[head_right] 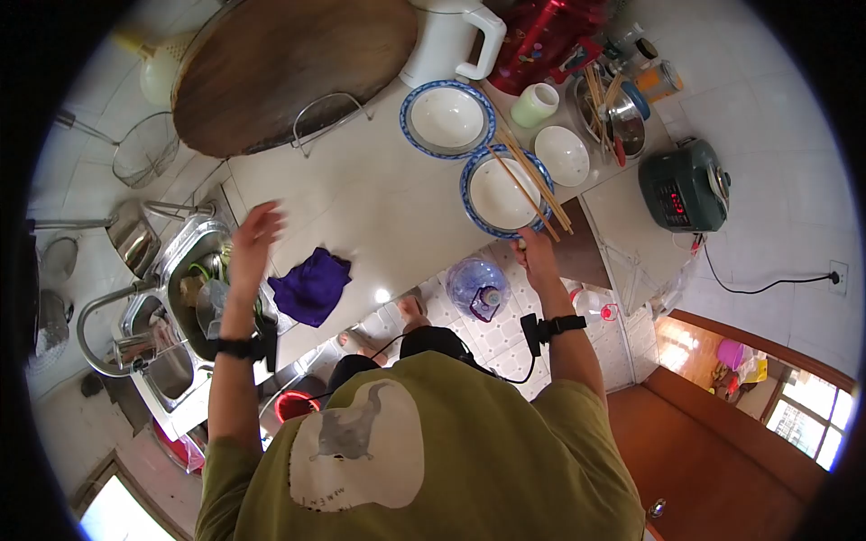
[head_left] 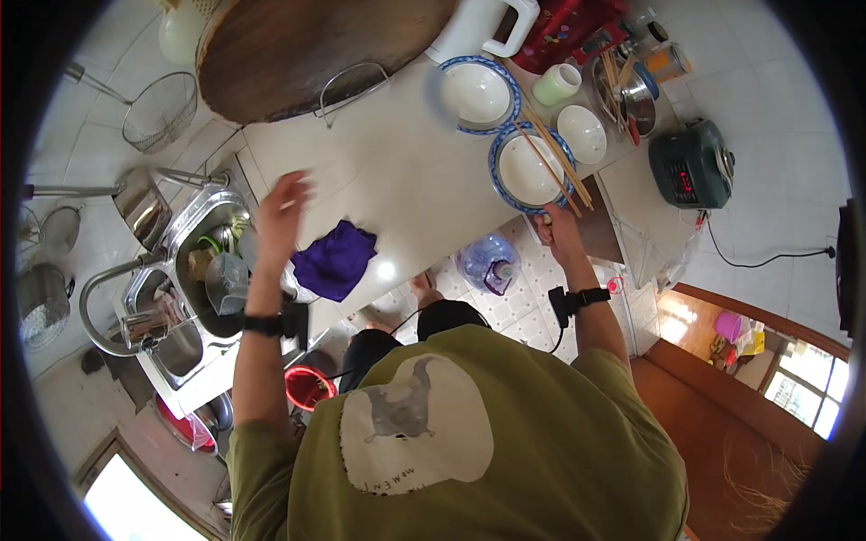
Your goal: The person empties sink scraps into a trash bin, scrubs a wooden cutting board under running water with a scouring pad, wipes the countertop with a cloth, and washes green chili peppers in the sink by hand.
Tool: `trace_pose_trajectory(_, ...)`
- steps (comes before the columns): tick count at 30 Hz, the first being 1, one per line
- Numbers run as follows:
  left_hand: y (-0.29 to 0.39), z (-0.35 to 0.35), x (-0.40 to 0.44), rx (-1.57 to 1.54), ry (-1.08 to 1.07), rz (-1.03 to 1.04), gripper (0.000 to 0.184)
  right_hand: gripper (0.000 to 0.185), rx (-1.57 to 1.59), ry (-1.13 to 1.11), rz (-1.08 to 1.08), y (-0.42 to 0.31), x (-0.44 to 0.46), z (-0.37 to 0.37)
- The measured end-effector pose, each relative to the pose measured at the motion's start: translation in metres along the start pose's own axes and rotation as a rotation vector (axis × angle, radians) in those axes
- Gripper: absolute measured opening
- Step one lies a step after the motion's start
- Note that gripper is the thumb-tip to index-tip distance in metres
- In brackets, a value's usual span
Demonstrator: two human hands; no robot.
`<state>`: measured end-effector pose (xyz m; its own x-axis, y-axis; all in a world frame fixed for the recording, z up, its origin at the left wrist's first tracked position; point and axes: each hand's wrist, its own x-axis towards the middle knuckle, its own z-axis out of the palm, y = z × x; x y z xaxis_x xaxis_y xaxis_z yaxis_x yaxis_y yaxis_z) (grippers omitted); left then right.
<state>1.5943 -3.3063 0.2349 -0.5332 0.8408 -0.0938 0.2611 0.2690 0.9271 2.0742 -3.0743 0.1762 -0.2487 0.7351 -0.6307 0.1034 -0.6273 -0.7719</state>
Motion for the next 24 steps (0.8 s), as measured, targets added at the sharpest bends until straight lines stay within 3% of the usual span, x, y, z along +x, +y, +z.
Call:
trace_pose_trajectory(1,0.017,0.038,0.023,-0.182,-0.149,-0.026,0.028,0.022,0.001,-0.013,-0.001,0.001,0.001,-0.002)
trace_pose_trajectory(4,0.056,0.131,0.080,-0.226,-0.357,-0.134,0.034,0.021,0.018,-0.010,-0.035,0.009,0.002,-0.007)
trace_pose_trajectory(8,0.073,0.206,0.138,-0.046,-0.293,-0.309,0.041,0.016,0.058,0.017,-0.053,0.017,-0.006,-0.015)
trace_pose_trajectory(13,0.074,0.233,0.183,0.342,-0.240,-0.433,0.049,0.013,0.053,0.093,-0.039,-0.008,-0.041,-0.012)
trace_pose_trajectory(15,0.079,0.241,0.176,0.574,0.059,-0.192,0.050,0.014,0.058,0.108,-0.029,-0.012,-0.042,-0.018)
trace_pose_trajectory(16,0.083,0.241,0.178,0.574,0.057,-0.191,0.050,0.014,0.059,0.120,-0.016,-0.014,-0.042,-0.019)
trace_pose_trajectory(18,0.085,0.240,0.183,0.680,-0.183,-0.137,0.049,0.013,0.061,0.111,-0.039,-0.024,-0.041,-0.017)
trace_pose_trajectory(22,0.080,0.251,0.194,0.707,-0.214,-0.142,0.042,0.013,0.056,0.120,-0.109,-0.054,-0.029,-0.002)
trace_pose_trajectory(24,0.081,0.248,0.196,0.192,-0.206,-0.293,0.030,0.013,0.051,0.093,-0.121,-0.068,-0.017,0.003)
